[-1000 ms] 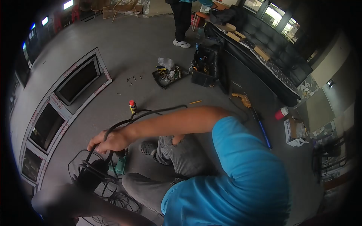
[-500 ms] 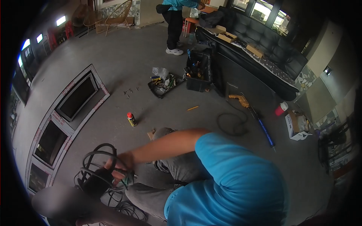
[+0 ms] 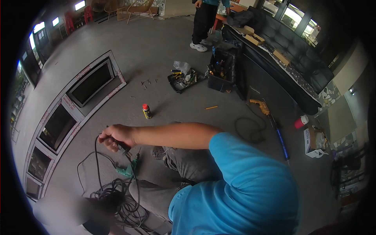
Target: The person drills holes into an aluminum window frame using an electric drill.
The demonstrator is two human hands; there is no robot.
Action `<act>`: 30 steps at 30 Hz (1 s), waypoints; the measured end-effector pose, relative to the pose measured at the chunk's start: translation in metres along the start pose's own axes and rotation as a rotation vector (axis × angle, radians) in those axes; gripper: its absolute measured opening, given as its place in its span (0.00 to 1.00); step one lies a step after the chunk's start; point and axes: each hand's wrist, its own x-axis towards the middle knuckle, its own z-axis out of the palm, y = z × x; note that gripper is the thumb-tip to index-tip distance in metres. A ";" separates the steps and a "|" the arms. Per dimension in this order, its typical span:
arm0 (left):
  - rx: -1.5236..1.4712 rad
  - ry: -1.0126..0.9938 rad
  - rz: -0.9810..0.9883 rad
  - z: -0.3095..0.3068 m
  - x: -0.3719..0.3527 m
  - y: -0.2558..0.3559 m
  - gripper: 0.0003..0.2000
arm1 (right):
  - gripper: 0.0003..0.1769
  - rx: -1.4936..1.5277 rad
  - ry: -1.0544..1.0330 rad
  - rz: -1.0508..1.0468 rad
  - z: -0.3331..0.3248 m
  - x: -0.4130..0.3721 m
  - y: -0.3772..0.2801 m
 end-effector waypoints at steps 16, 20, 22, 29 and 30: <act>-0.380 0.530 0.023 0.050 0.024 -0.027 0.43 | 0.09 0.068 -0.252 -0.308 -0.027 -0.058 -0.088; -0.588 0.439 0.084 0.073 0.043 -0.013 0.38 | 0.05 0.193 0.103 -0.733 -0.063 -0.033 -0.136; -0.695 0.400 0.103 0.083 0.047 -0.010 0.36 | 0.03 0.340 0.385 -0.743 -0.083 -0.001 -0.130; -0.892 0.311 0.078 0.069 0.022 -0.013 0.30 | 0.04 -0.178 0.335 -0.127 -0.075 0.048 0.037; -0.948 0.407 -0.005 0.052 0.011 -0.037 0.43 | 0.09 -0.162 0.127 0.038 -0.065 0.045 0.069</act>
